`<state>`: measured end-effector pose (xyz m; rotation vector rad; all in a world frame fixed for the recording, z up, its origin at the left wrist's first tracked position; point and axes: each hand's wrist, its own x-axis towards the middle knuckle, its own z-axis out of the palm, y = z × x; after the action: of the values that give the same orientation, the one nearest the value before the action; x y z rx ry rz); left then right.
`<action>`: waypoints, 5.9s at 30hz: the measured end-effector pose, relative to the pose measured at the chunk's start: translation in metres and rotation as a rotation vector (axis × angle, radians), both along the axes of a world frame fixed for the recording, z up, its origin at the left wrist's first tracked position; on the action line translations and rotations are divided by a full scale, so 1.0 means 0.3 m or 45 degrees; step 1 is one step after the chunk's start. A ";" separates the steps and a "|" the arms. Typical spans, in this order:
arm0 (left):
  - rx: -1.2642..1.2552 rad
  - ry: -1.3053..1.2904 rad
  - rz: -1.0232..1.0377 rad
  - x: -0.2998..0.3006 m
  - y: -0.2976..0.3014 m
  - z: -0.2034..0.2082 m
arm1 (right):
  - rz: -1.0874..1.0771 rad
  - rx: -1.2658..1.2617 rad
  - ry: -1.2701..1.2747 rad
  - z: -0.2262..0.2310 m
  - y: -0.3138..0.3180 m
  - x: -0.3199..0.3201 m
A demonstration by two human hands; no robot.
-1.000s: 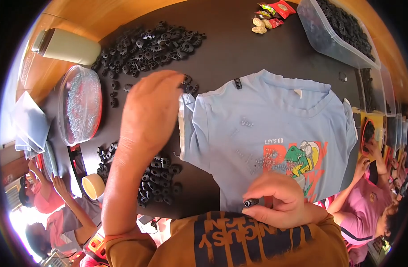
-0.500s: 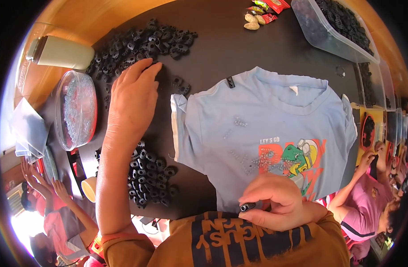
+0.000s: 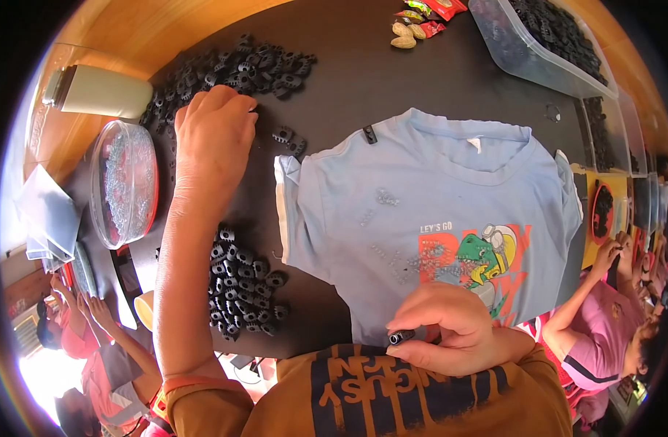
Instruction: Manually assemble small black plastic parts at a workbench.
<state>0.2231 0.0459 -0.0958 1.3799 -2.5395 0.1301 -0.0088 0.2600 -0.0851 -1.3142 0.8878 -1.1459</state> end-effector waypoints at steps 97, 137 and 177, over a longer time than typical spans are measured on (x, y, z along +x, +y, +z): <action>1.081 1.031 -0.036 -0.178 0.587 0.247 | -0.214 0.093 -0.262 0.001 0.045 0.025; 0.144 0.608 -0.457 -0.198 0.625 0.113 | 0.039 0.682 -1.139 -0.028 0.052 0.026; 0.943 0.972 -0.178 -0.631 0.092 0.319 | 0.035 0.777 -0.965 0.017 0.038 -0.024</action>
<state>0.0338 0.0737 -0.0001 1.1075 -2.0345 -1.2177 -0.0159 0.2715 -0.0800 -0.3362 0.5672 -1.1036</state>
